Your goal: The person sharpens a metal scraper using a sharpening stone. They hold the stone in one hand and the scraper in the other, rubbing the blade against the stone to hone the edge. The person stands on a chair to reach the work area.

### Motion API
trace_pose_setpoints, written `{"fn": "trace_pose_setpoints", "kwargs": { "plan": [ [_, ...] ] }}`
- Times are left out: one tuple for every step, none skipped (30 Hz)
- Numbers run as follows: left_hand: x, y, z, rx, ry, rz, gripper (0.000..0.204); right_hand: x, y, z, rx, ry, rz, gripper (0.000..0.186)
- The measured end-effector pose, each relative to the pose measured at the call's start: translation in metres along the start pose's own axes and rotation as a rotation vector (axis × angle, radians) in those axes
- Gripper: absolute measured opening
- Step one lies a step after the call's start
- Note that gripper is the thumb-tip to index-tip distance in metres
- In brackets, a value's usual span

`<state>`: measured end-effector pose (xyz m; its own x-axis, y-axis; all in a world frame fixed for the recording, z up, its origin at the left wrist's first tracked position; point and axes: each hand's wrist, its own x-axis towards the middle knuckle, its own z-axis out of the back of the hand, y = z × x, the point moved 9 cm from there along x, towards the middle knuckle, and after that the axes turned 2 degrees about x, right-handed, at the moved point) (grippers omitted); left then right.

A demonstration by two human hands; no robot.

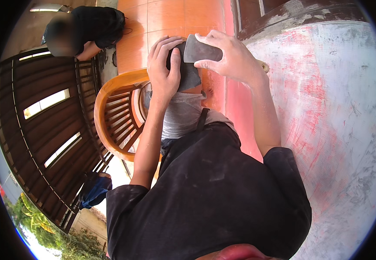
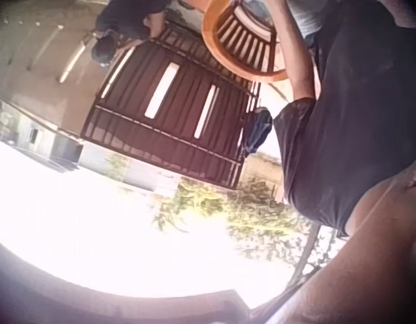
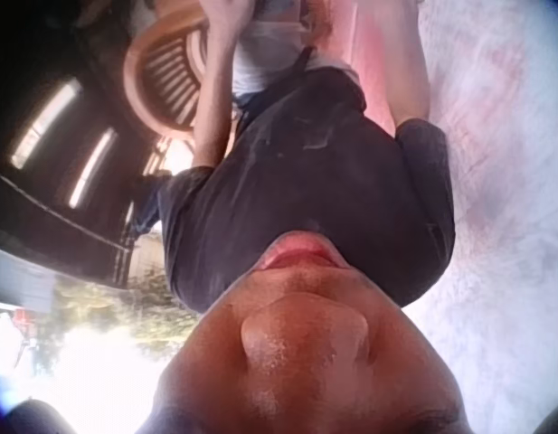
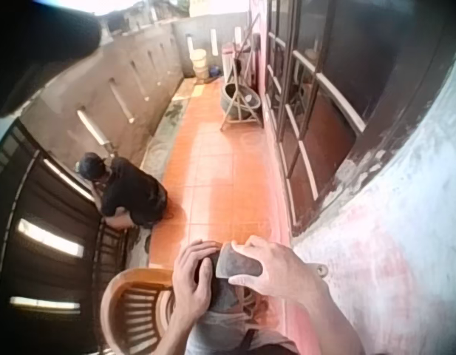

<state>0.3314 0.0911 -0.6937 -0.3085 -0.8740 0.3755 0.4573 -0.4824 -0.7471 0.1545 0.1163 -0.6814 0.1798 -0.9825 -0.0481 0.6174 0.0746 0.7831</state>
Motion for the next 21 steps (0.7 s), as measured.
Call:
{"fn": "trace_pose_setpoints", "kwargs": {
  "plan": [
    [0.000, 0.000, 0.001, -0.001, -0.001, -0.004, 0.023, -0.004, 0.004, -0.003, 0.001, 0.005, 0.050, 0.071],
    [0.000, -0.001, 0.001, -0.005, -0.005, 0.005, 0.023, -0.011, 0.009, -0.007, 0.002, 0.010, 0.100, 0.070],
    [0.000, -0.003, 0.001, -0.006, -0.006, 0.012, 0.023, -0.017, 0.015, -0.010, 0.006, 0.011, 0.151, 0.070],
    [0.000, -0.004, 0.001, -0.007, -0.008, 0.018, 0.023, -0.021, 0.015, -0.015, 0.021, 0.048, 0.133, 0.068],
    [0.002, -0.004, 0.002, -0.009, -0.003, 0.018, 0.023, -0.019, 0.013, -0.013, 0.025, -0.001, 0.125, 0.070],
    [0.001, -0.003, 0.001, -0.017, 0.001, 0.021, 0.023, -0.017, 0.007, -0.012, 0.025, -0.045, 0.113, 0.072],
    [0.001, -0.003, 0.000, -0.025, 0.004, 0.024, 0.023, -0.013, 0.003, -0.010, 0.025, -0.090, 0.101, 0.074],
    [-0.001, -0.005, -0.001, -0.020, 0.007, 0.022, 0.023, -0.007, -0.003, -0.010, 0.020, -0.082, 0.065, 0.074],
    [0.000, -0.006, -0.001, -0.014, 0.005, 0.016, 0.023, -0.007, 0.000, -0.009, 0.053, -0.130, 0.104, 0.074],
    [0.000, -0.007, -0.001, -0.008, 0.004, 0.009, 0.023, -0.010, 0.001, -0.011, 0.087, -0.177, 0.143, 0.074],
    [0.001, -0.007, -0.001, -0.011, 0.006, 0.001, 0.023, -0.013, 0.003, -0.009, 0.120, -0.225, 0.182, 0.074],
    [-0.001, -0.006, -0.001, -0.014, 0.007, 0.001, 0.023, -0.018, 0.006, -0.012, 0.144, -0.202, 0.183, 0.069],
    [-0.002, -0.007, -0.001, -0.017, 0.008, 0.000, 0.023, -0.022, 0.007, -0.016, 0.157, -0.134, 0.157, 0.067],
    [-0.001, -0.008, 0.001, -0.028, 0.012, 0.013, 0.023, -0.027, 0.008, -0.020, 0.170, -0.066, 0.131, 0.066],
    [-0.002, -0.009, 0.001, -0.032, 0.012, 0.012, 0.023, -0.032, 0.010, -0.024, 0.185, 0.000, 0.103, 0.064],
    [-0.002, -0.009, 0.000, -0.035, 0.013, 0.013, 0.023, -0.036, 0.017, -0.024, 0.158, 0.014, 0.113, 0.062],
    [-0.003, -0.009, 0.000, -0.037, 0.014, 0.013, 0.023, -0.035, 0.019, -0.024, 0.157, 0.017, 0.130, 0.063],
    [-0.003, -0.008, 0.000, -0.038, 0.015, 0.017, 0.023, -0.033, 0.020, -0.023, 0.150, 0.021, 0.144, 0.064],
    [-0.003, -0.007, 0.000, -0.038, 0.017, 0.022, 0.023, -0.032, 0.020, -0.023, 0.143, 0.025, 0.159, 0.064],
    [-0.003, -0.007, 0.000, -0.038, 0.018, 0.026, 0.024, -0.031, 0.017, -0.020, 0.111, -0.022, 0.170, 0.063],
    [-0.004, -0.008, 0.000, -0.031, 0.017, 0.019, 0.024, -0.028, 0.012, -0.019, 0.110, -0.039, 0.159, 0.063]
  ]
}}
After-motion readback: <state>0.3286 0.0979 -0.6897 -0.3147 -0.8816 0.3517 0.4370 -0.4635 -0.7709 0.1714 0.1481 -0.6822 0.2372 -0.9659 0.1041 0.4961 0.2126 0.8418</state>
